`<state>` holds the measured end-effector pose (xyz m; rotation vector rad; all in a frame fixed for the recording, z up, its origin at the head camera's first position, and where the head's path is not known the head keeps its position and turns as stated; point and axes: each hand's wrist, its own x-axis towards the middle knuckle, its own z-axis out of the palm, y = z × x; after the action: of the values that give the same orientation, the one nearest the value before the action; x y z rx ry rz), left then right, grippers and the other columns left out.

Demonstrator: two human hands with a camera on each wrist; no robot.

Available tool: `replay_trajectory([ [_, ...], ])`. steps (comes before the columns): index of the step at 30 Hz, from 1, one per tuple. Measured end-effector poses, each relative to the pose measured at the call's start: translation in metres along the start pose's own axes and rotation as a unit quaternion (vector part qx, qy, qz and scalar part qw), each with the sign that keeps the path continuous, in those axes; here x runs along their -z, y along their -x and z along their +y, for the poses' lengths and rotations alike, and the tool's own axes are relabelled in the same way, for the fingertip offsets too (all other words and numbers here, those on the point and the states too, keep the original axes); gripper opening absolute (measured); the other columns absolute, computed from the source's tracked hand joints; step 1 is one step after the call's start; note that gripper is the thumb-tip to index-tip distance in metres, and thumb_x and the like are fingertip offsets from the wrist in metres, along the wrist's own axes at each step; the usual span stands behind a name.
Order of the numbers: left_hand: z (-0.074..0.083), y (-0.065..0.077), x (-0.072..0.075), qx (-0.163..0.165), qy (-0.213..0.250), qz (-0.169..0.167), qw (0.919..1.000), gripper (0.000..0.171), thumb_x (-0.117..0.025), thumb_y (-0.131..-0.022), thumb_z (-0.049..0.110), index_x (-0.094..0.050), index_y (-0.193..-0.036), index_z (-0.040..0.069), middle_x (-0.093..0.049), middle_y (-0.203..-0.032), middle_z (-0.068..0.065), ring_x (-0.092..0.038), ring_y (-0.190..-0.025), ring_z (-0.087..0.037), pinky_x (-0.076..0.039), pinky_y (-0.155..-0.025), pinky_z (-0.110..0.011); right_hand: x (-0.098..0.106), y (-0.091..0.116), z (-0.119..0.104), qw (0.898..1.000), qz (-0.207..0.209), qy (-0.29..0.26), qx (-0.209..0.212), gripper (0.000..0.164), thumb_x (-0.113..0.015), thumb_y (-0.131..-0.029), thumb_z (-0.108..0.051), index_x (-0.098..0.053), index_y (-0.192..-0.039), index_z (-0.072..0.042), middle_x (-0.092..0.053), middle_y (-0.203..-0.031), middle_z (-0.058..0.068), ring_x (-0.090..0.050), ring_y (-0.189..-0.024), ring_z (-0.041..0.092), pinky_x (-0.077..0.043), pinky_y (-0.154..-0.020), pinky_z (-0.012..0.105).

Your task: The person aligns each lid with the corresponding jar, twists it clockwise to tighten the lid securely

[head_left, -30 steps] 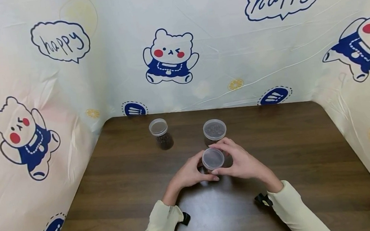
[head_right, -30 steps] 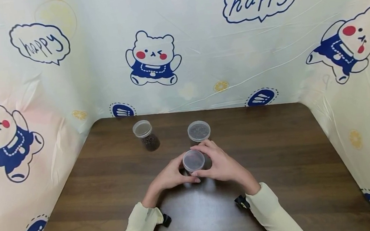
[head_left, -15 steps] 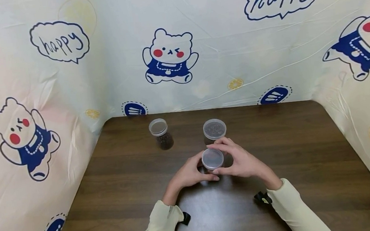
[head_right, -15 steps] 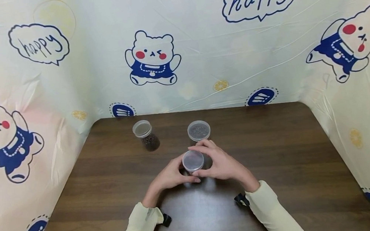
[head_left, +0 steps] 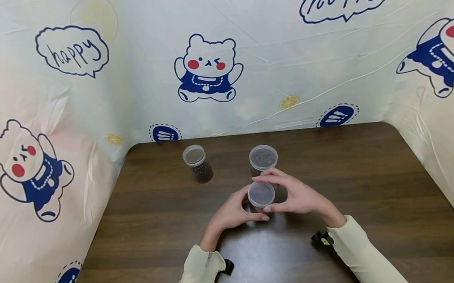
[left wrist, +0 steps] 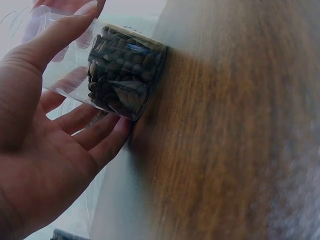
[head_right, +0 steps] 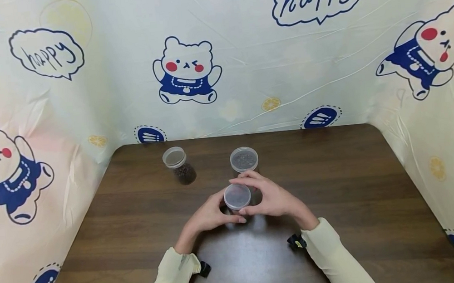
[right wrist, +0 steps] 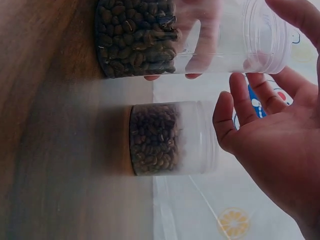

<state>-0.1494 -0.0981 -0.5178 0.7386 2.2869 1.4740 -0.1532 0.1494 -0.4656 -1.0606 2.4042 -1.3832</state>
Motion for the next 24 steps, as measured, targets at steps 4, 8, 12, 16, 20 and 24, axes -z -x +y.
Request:
replay_trajectory([
  [4,0.001,0.0,0.001,-0.002,-0.007,0.0,1.0,0.079,-0.095,-0.079,0.035,-0.054,-0.147,0.034,-0.069,-0.134,0.01,-0.065,-0.122,-0.008,-0.049,-0.109,-0.03,-0.001,0.001,-0.004,1.0,0.0,0.003,-0.002,0.079,-0.089,-0.087,-0.028,-0.051,-0.156,-0.022,-0.05,-0.149,0.002,-0.051,-0.135,0.019,-0.048,-0.109,0.053],
  [8,0.001,0.001,0.001,0.001,-0.016,0.002,0.9999,0.08,-0.093,-0.08,0.038,-0.053,-0.149,0.036,-0.068,-0.137,0.012,-0.063,-0.127,-0.007,-0.048,-0.111,-0.031,-0.007,0.004,-0.009,0.999,0.028,0.033,-0.026,0.093,-0.094,-0.08,-0.033,-0.044,-0.157,-0.017,-0.049,-0.144,0.004,-0.053,-0.129,0.018,-0.049,-0.107,0.052],
  [12,0.0,0.001,0.001,0.002,-0.01,0.003,0.9999,0.079,-0.094,-0.08,0.036,-0.053,-0.148,0.038,-0.069,-0.135,0.013,-0.064,-0.125,-0.006,-0.048,-0.111,-0.031,-0.015,0.006,-0.013,0.994,0.077,0.064,-0.043,0.086,-0.096,-0.076,-0.037,-0.05,-0.146,-0.015,-0.053,-0.134,0.002,-0.055,-0.123,0.016,-0.05,-0.104,0.043],
  [16,-0.001,0.0,0.001,0.003,-0.004,0.0,1.0,0.08,-0.094,-0.079,0.036,-0.052,-0.147,0.041,-0.069,-0.132,0.016,-0.065,-0.122,-0.005,-0.048,-0.111,-0.03,-0.018,0.006,-0.015,0.991,0.102,0.074,-0.042,0.073,-0.096,-0.076,-0.037,-0.057,-0.135,-0.017,-0.058,-0.129,-0.003,-0.055,-0.118,0.014,-0.05,-0.101,0.04],
  [20,-0.001,0.001,0.001,0.005,-0.005,0.001,1.0,0.081,-0.095,-0.078,0.039,-0.052,-0.147,0.042,-0.069,-0.132,0.017,-0.064,-0.122,-0.004,-0.048,-0.11,-0.03,-0.018,0.004,-0.013,0.991,0.11,0.074,-0.035,0.067,-0.096,-0.077,-0.038,-0.061,-0.131,-0.021,-0.061,-0.126,-0.006,-0.053,-0.117,0.013,-0.05,-0.099,0.042],
  [24,0.0,0.001,0.001,0.008,-0.006,0.004,0.9999,0.082,-0.095,-0.078,0.04,-0.052,-0.148,0.041,-0.068,-0.133,0.016,-0.064,-0.123,-0.005,-0.048,-0.11,-0.031,-0.017,0.003,-0.011,0.991,0.109,0.067,-0.023,0.066,-0.095,-0.077,-0.039,-0.062,-0.132,-0.022,-0.062,-0.128,-0.005,-0.054,-0.118,0.013,-0.05,-0.098,0.038],
])
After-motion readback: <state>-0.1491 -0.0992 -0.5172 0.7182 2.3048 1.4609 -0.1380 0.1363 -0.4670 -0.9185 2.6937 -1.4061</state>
